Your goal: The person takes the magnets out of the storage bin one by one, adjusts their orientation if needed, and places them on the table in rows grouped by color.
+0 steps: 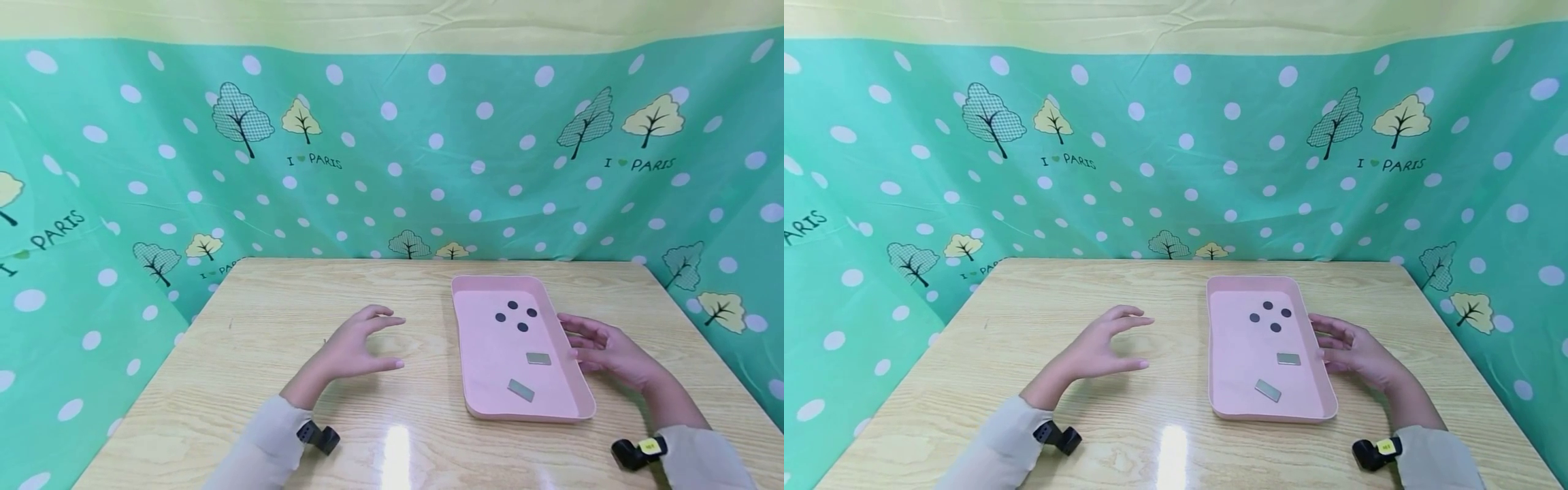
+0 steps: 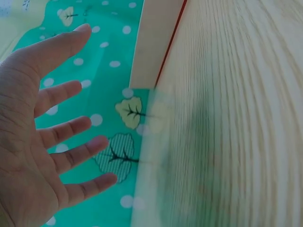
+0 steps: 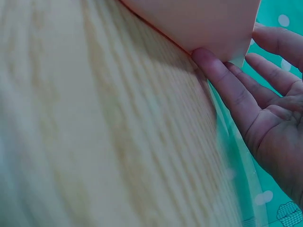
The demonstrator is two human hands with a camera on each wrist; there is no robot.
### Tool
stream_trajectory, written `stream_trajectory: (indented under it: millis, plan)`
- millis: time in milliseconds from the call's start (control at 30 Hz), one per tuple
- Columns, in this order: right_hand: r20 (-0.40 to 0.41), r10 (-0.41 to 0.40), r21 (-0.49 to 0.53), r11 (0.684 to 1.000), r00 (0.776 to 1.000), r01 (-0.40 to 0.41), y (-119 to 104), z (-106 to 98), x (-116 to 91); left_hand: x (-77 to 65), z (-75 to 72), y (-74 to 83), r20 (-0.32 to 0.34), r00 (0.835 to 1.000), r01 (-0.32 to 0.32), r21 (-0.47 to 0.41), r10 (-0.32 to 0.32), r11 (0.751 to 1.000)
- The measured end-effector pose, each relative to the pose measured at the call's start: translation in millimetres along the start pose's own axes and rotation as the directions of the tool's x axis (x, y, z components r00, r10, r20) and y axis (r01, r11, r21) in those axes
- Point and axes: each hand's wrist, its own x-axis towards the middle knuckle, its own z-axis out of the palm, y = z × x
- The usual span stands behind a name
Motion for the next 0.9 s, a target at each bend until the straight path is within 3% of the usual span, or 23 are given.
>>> stream_trajectory:
  millis: [633, 900]
  plan:
    - [0.017, 0.012, 0.019, 1.0, 1.0, -0.012, -2.2, 0.3, 0.6, 32.1, 19.3, 28.9, 0.028, 0.996, -0.081, -0.214, 0.089, 0.973]
    - [0.021, 0.011, 0.03, 0.999, 1.0, -0.011, -1.1, -0.4, 0.7, 40.8, 20.9, 39.2, 0.04, 0.988, -0.136, -0.227, 0.149, 0.964]
